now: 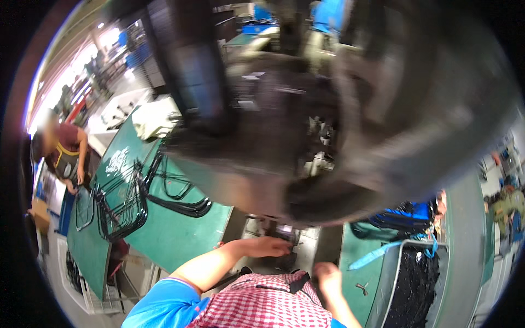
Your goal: The person repeatedly picks up black plastic clips and metal basket frames, inserts the clips into a press machine, and secures them onto the frames. Finished frames are stacked on the green worktable. The process is repeated continuously throughout the clip.
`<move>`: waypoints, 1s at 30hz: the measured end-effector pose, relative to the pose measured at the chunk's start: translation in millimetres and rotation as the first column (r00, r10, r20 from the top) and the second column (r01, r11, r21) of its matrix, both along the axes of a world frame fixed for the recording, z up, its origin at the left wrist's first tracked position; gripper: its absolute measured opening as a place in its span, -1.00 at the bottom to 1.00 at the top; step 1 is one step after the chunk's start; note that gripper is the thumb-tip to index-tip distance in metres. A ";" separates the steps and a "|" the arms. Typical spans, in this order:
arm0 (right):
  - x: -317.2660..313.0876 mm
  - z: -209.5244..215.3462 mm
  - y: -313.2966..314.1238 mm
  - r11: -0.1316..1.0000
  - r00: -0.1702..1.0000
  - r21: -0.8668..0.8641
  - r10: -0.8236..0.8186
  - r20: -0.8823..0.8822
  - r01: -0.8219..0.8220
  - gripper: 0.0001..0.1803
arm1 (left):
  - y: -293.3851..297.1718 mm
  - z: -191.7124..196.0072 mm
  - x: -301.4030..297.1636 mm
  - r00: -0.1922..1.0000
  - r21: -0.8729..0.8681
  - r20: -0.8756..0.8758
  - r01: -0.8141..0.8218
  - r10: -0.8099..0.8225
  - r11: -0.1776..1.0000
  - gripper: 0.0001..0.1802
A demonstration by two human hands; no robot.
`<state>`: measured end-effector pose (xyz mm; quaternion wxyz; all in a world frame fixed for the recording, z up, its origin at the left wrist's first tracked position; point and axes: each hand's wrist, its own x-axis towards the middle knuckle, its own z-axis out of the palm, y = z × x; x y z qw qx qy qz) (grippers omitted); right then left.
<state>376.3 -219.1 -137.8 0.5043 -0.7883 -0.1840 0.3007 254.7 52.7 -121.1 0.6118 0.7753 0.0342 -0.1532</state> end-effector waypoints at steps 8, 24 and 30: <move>-132.0 12.6 229.1 0.633 0.629 0.033 0.773 -0.084 -0.774 -0.65 | 180.1 -15.7 -275.4 0.328 0.095 0.102 -0.943 0.939 0.319 -0.47; -187.3 -42.8 394.6 0.969 0.966 -0.020 0.246 0.082 -0.245 -0.42 | 378.7 -35.4 -463.5 -0.181 0.725 0.434 -0.512 0.882 -0.462 -0.24; -305.0 -36.5 410.8 0.667 0.446 0.314 0.709 -0.546 -0.676 -0.53 | 340.9 -45.8 -537.9 -0.481 0.666 0.456 -0.372 0.748 -0.646 -0.10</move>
